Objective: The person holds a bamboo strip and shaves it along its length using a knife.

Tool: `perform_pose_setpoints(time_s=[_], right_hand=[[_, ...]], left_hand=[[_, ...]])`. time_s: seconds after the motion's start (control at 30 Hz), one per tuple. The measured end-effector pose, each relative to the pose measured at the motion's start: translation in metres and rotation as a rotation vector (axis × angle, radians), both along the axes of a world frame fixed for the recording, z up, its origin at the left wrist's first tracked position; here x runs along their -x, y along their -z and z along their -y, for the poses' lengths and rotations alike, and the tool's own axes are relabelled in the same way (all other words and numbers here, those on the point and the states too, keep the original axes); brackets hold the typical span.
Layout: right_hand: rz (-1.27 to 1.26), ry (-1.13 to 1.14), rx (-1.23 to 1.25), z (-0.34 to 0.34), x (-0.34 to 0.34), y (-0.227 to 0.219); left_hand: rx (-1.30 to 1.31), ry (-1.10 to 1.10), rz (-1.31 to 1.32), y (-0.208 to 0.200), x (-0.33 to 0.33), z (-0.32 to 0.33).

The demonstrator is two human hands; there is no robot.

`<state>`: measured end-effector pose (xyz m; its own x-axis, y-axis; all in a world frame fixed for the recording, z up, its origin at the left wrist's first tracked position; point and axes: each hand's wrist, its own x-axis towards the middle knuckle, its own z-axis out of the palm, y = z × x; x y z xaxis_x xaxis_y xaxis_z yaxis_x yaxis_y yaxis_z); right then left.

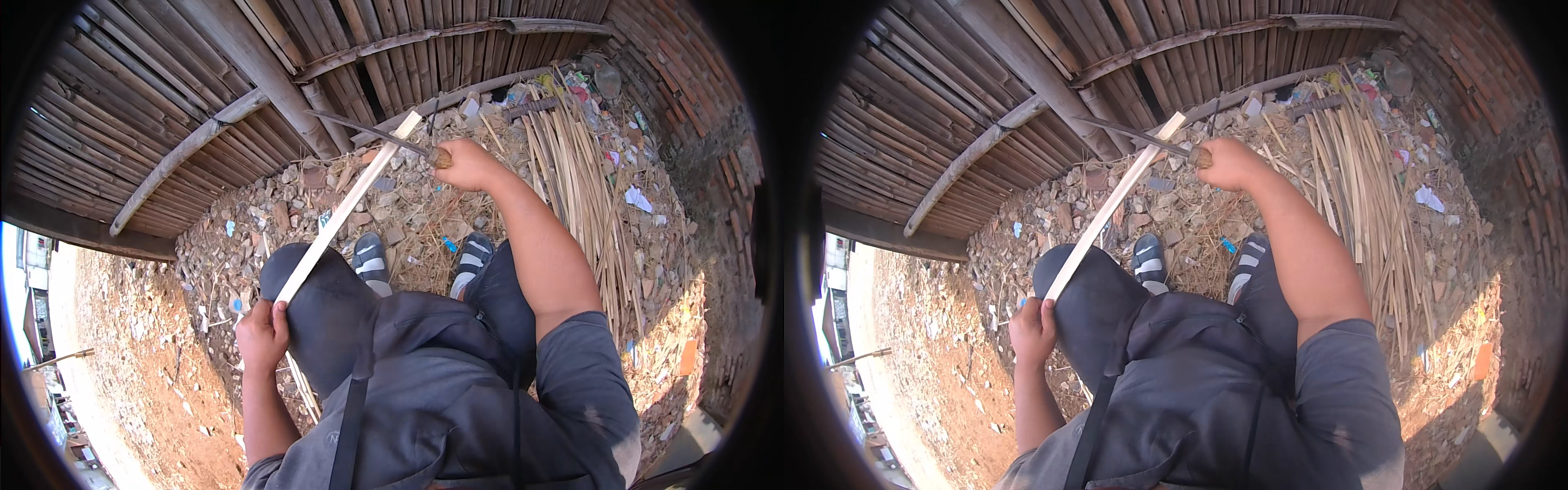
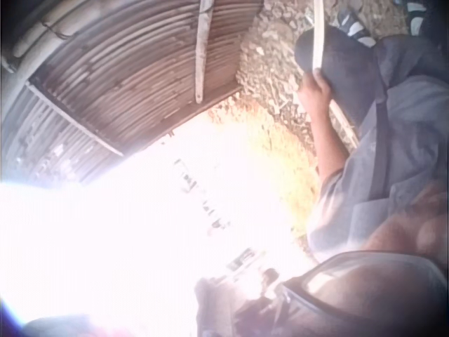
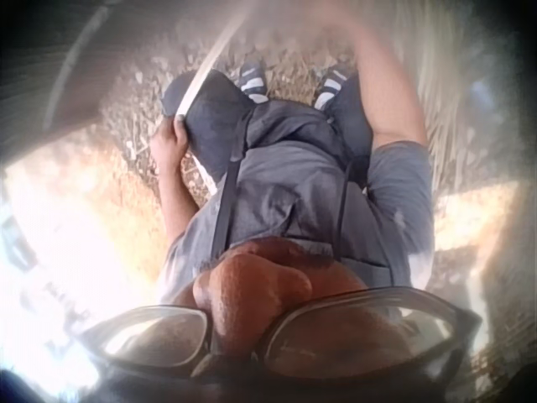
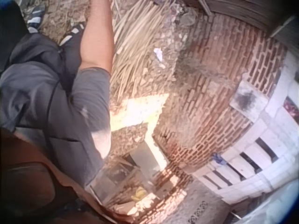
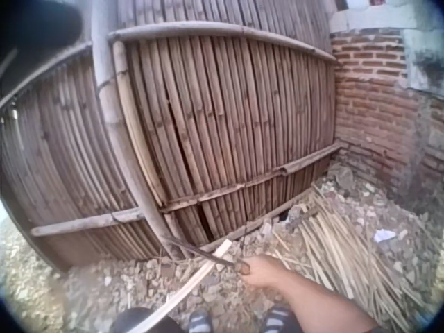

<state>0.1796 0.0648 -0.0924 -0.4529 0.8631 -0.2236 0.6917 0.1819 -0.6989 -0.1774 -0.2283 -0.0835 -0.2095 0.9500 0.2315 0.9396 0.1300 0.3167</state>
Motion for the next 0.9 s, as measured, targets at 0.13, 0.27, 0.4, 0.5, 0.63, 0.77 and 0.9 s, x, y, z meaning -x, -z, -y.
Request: perform_pose_setpoints(time_s=[0.13, 0.27, 0.4, 0.5, 0.63, 0.77, 0.9], right_hand=[[0.201, -0.021, -0.323, 0.027, 0.011, -0.008], [0.291, -0.247, -0.436, 0.056, 0.031, -0.027], [0.207, -0.111, -0.425, 0.031, 0.01, -0.014], [0.206, 0.101, -0.341, 0.015, -0.003, -0.018], [0.168, 0.136, -0.387, 0.022, -0.003, -0.012], [0.187, 0.13, -0.442, 0.027, -0.008, -0.023], [0.119, 0.098, -0.47, 0.028, -0.004, -0.014]], left_hand=[[0.074, -0.025, 0.02, -0.004, -0.001, -0.001], [0.037, -0.018, 0.041, 0.001, -0.003, 0.001], [-0.034, -0.014, 0.092, 0.02, 0.01, 0.007], [0.021, -0.042, 0.078, 0.012, 0.01, 0.007], [0.089, -0.024, 0.089, 0.005, 0.017, 0.01], [0.146, -0.029, 0.165, -0.003, 0.013, 0.02], [0.189, -0.031, 0.178, -0.01, 0.012, 0.029]])
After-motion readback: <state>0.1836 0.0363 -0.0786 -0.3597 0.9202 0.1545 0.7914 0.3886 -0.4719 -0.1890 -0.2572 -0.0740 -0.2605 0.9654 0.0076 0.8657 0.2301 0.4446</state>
